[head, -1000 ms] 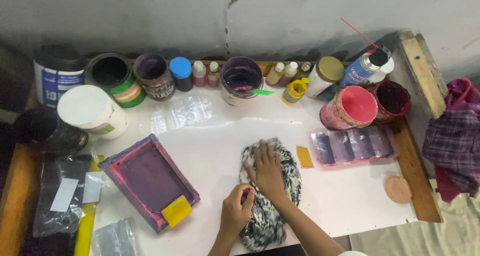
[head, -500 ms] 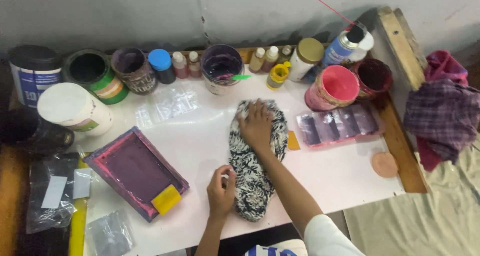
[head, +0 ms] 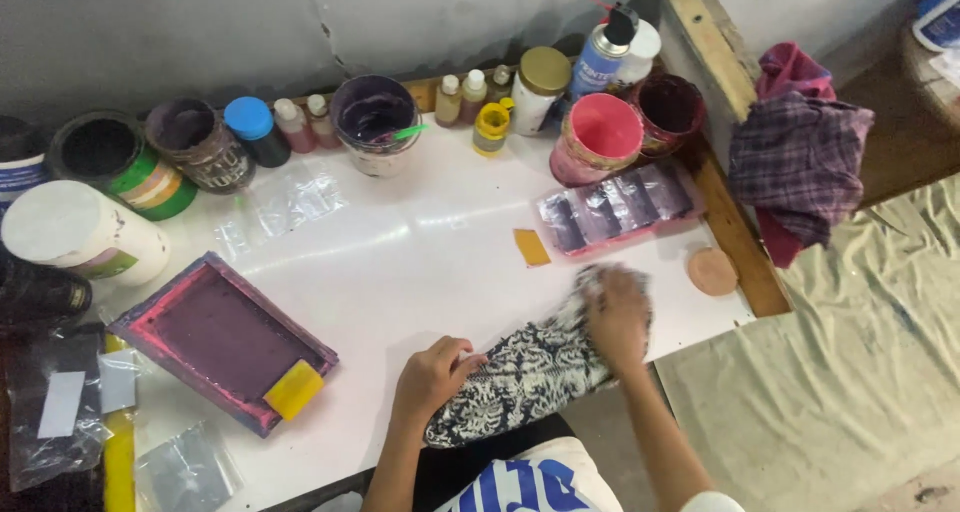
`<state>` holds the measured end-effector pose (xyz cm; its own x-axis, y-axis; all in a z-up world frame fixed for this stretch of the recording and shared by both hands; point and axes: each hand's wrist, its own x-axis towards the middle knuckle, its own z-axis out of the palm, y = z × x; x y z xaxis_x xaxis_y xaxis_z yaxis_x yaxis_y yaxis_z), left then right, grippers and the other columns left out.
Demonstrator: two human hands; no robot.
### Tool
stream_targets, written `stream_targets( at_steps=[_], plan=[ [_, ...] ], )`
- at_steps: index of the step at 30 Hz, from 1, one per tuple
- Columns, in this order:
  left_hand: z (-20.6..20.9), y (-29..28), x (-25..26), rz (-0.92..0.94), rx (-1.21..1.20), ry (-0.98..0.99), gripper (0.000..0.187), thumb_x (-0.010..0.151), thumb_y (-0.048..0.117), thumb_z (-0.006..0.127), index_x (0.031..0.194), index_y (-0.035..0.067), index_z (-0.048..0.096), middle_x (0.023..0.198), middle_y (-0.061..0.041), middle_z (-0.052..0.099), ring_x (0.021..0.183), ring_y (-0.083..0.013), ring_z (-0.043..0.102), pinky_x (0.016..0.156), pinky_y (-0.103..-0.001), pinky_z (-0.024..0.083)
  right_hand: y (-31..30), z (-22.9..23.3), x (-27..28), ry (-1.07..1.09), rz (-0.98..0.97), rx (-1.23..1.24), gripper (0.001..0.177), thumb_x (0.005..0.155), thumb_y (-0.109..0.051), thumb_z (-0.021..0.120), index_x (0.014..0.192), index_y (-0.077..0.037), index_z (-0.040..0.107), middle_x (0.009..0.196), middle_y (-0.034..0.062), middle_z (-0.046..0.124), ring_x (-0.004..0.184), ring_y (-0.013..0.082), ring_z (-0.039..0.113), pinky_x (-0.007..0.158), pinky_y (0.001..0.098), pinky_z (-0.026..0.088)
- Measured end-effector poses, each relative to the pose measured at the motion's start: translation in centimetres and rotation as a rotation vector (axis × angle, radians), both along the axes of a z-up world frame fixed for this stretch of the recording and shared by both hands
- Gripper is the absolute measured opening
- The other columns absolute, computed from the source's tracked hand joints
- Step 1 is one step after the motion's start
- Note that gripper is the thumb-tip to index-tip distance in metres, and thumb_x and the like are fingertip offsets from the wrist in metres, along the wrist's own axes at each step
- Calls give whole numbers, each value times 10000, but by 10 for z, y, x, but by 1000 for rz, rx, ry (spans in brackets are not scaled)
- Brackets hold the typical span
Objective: The person wipes a white table surface with a patterned cloth, then stirs dark purple paint in a container using a green stick. They wipe the table again and spread purple paint on a rectangular tray using a yellow sponge.
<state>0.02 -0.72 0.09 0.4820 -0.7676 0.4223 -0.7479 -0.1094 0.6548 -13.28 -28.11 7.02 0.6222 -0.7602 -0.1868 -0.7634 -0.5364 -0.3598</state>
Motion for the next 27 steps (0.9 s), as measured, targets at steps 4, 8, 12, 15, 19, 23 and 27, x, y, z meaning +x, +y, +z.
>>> stream_targets(
  at_steps=[4, 8, 12, 15, 19, 23, 27],
  plan=[
    [7, 1, 0, -49, 12, -64, 403, 868, 518, 734, 814, 122, 686, 751, 27, 604, 481, -93, 520, 415, -227, 456, -33, -37, 3, 83, -203, -111, 815, 1032, -579, 150, 1604, 1, 178, 1680, 219, 152, 1552, 390, 128, 1237, 527, 105],
    [-7, 3, 0, -24, 15, -89, 500, 778, 606, 782, 761, 107, 754, 733, 29, 626, 499, -102, 561, 402, -240, 449, 27, -34, 20, 101, -110, -111, 757, 1010, -470, 127, 1573, 31, 54, 1681, 229, 10, 1554, 379, 7, 1272, 519, 28],
    [2, 4, -1, 14, 9, -101, 483, 756, 557, 844, 659, 111, 685, 679, 46, 583, 468, -72, 485, 400, -225, 417, 70, -115, 9, 56, 385, -693, 711, 1061, -458, 190, 1616, -29, 75, 1710, 196, 18, 1566, 345, 31, 1271, 489, 51],
    [-5, 7, 0, -32, 31, -47, 463, 769, 545, 830, 699, 96, 741, 700, 19, 645, 504, -98, 562, 424, -241, 459, 98, -77, -10, -19, 754, -773, 829, 863, -244, 360, 1643, -161, 91, 1729, 98, -10, 1593, 270, -48, 1282, 426, -40],
    [-1, 6, -3, 4, 14, -48, 533, 759, 587, 821, 583, 113, 655, 623, 44, 573, 460, -87, 485, 396, -248, 370, 79, -23, -1, 233, 901, 14, 891, 794, -12, 425, 1605, -195, 104, 1711, 43, -9, 1574, 230, -65, 1277, 434, -74],
    [14, 5, -3, 41, -3, -51, 523, 812, 480, 843, 550, 125, 561, 560, 40, 444, 421, -108, 448, 384, -240, 372, 71, -51, 36, 69, 546, -192, 688, 1045, -581, 225, 1580, -148, 231, 1669, 91, 181, 1533, 289, 148, 1240, 481, 124],
    [5, 7, -2, 97, -40, -44, 509, 896, 407, 813, 539, 165, 542, 536, 66, 355, 380, -110, 442, 370, -209, 389, 111, -44, 105, -175, 544, -423, 657, 1013, -576, 463, 1464, -103, 532, 1526, 173, 503, 1432, 391, 429, 1135, 559, 348]
  ],
)
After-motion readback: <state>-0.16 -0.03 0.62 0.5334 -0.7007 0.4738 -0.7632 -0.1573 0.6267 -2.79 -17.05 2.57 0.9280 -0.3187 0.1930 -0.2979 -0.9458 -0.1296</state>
